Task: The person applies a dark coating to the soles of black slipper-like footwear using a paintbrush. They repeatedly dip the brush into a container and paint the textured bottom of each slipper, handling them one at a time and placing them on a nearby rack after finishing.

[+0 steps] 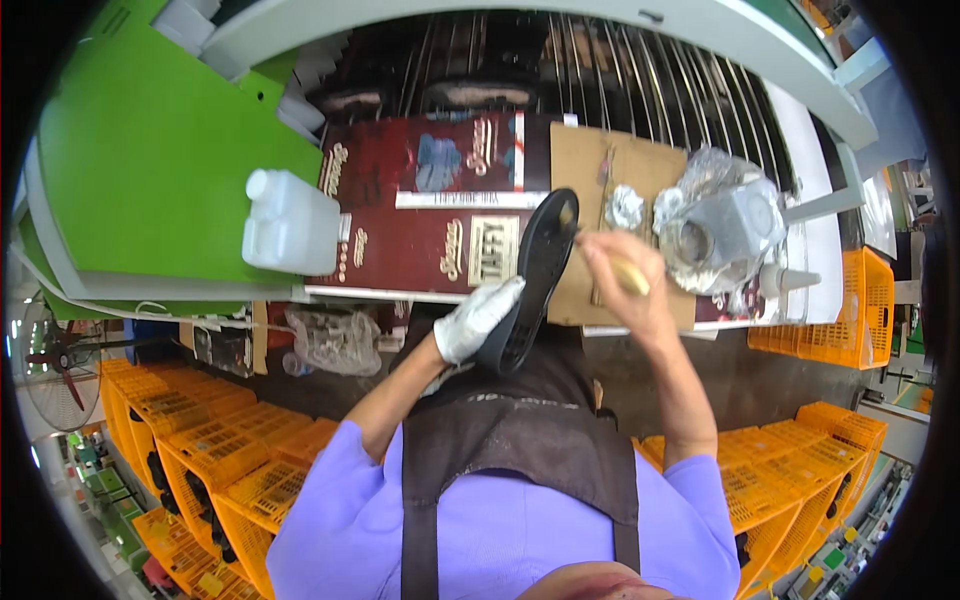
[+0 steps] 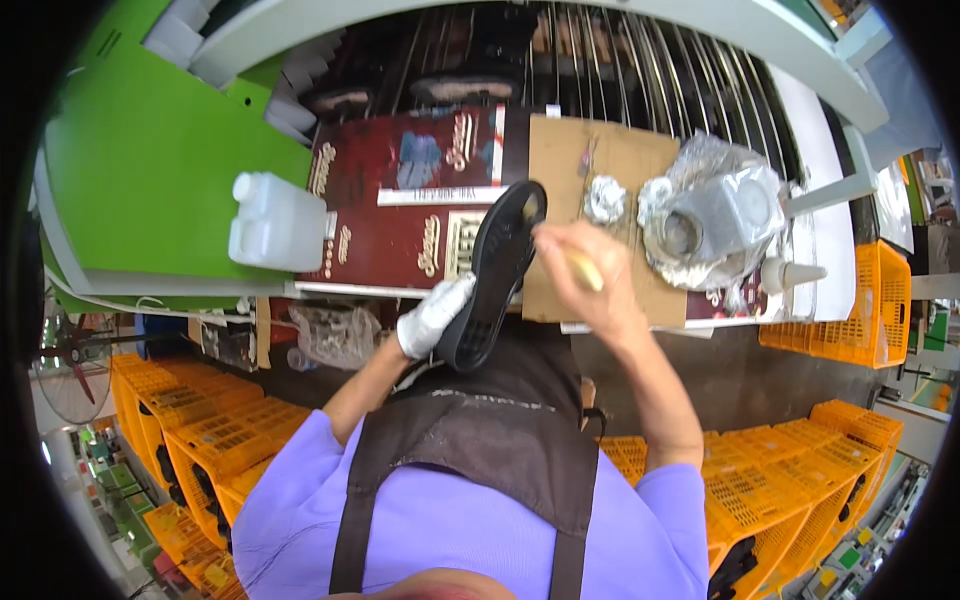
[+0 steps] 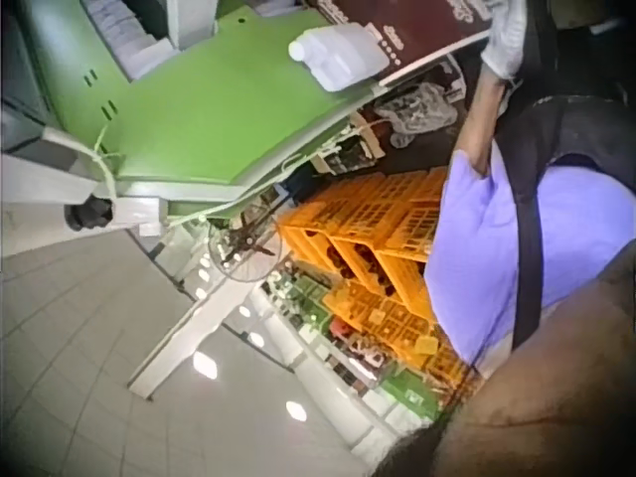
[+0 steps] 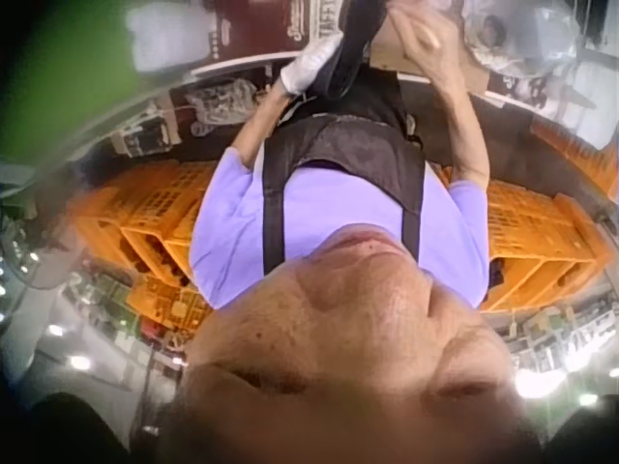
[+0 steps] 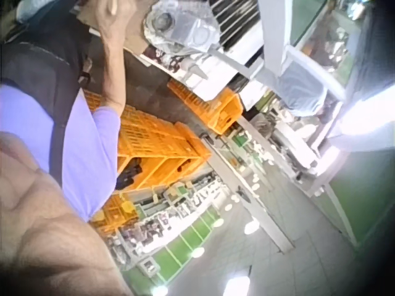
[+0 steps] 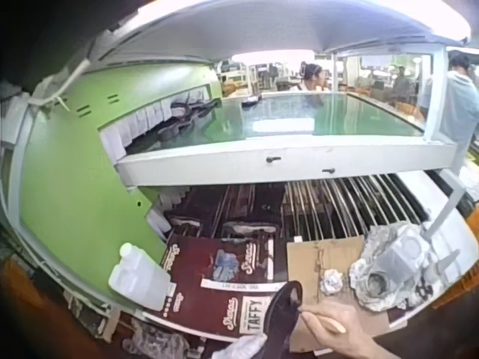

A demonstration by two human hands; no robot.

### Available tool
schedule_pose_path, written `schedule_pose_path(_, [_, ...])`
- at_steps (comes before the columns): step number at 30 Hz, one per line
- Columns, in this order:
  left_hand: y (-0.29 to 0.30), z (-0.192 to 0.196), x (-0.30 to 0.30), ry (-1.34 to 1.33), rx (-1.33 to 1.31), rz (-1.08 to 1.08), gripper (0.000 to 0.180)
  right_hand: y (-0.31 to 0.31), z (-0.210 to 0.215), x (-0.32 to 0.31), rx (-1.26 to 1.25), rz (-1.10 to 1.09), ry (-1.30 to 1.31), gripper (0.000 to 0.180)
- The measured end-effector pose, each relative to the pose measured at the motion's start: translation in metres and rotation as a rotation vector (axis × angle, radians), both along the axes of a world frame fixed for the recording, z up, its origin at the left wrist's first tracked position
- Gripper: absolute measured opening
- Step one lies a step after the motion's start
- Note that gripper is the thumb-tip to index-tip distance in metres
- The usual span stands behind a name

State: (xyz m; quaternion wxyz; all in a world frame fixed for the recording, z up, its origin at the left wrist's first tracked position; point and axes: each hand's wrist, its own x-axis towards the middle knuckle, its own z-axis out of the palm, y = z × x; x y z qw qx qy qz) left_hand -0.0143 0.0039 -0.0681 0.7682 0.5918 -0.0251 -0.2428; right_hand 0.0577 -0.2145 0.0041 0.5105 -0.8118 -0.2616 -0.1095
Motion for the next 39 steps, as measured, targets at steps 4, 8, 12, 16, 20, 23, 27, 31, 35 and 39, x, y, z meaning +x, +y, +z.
schedule_pose_path(4, [-0.008,0.026,0.006,0.267,-0.396,0.158,0.048,0.013,0.021,-0.023,-0.024,0.319,0.004,0.014])
schedule_pose_path(8, [-0.001,0.022,0.014,0.187,-0.649,0.131,0.05,0.016,0.03,-0.037,-0.046,0.514,-0.046,0.016])
schedule_pose_path(12, [-0.003,0.025,0.012,0.159,-0.531,0.289,0.051,-0.009,0.041,-0.039,0.068,0.393,0.024,0.012])
schedule_pose_path(16, [-0.005,0.067,0.012,0.236,-0.709,0.34,0.074,-0.043,0.035,-0.042,0.347,0.091,0.1,0.014])
schedule_pose_path(20, [0.009,0.134,0.065,0.008,-0.817,0.155,0.071,-0.054,0.021,-0.052,0.634,-0.048,0.266,0.016])
schedule_pose_path(23, [-0.002,0.227,0.154,-0.349,-0.469,0.247,0.067,-0.056,0.014,-0.063,0.68,-0.142,0.365,0.018])
schedule_pose_path(27, [0.065,0.268,0.322,-0.47,-0.167,0.509,0.074,-0.037,0.022,-0.06,0.631,-0.011,0.388,0.018])
schedule_pose_path(31, [0.08,0.237,0.357,-0.826,1.049,0.866,0.062,-0.032,0.012,-0.072,0.599,-0.039,0.465,0.02])
schedule_pose_path(35, [0.07,0.23,0.34,-0.903,1.027,0.728,0.055,-0.036,-0.004,-0.079,0.617,-0.088,0.543,0.02])
schedule_pose_path(39, [0.075,0.235,0.336,-0.931,1.065,0.72,0.051,-0.031,-0.005,-0.08,0.611,-0.126,0.566,0.019])
